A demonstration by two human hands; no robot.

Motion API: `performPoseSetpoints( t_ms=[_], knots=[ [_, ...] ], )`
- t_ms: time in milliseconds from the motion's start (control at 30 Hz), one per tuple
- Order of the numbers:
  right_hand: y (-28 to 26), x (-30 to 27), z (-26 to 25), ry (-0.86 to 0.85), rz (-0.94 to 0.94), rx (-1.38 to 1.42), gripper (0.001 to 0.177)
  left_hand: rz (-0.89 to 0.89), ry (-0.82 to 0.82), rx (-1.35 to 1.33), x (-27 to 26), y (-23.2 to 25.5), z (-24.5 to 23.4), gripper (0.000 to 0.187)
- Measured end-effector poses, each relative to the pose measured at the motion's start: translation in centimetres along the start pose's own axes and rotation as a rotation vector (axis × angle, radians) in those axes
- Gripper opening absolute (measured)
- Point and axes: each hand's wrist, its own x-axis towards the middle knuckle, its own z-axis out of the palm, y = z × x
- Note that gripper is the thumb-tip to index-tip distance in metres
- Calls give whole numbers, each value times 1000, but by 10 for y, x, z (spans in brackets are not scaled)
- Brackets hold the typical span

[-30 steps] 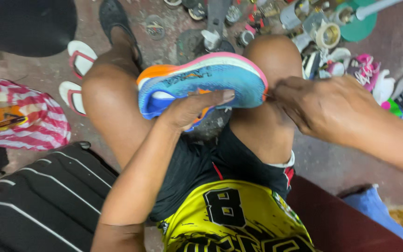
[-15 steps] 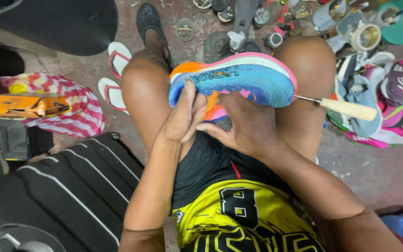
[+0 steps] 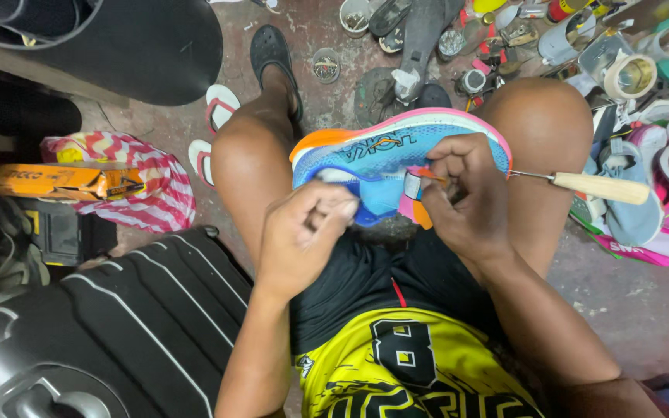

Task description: The person is sewing a colorful running shoe using a needle and thread. They repeatedly insert the needle into the shoe's sole and pull the thread through to stitch the sole to the upper part of the shoe.

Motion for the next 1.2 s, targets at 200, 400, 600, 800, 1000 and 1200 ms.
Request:
performPoseSetpoints(
  t_ms=[200, 400, 600, 800, 1000, 1200],
  knots=[
    [9, -1, -21, 19, -14, 78, 35, -106, 262, -278, -16, 16, -32, 10],
    [11, -4, -32, 52, -7, 87, 35, 53, 595, 818, -26, 59, -34, 23],
    [15, -13, -28, 56, -9, 100, 35, 171, 437, 770, -21, 89, 36, 10],
    [19, -10, -20, 29, -13, 116, 36, 144, 74, 967, 16, 72, 60, 17],
    [18, -7, -15, -17, 6, 63, 36, 105, -20, 886, 18, 64, 50, 11],
    [14, -3, -15, -63, 42, 175, 33, 83, -26, 331, -2, 59, 33, 6]
  ],
)
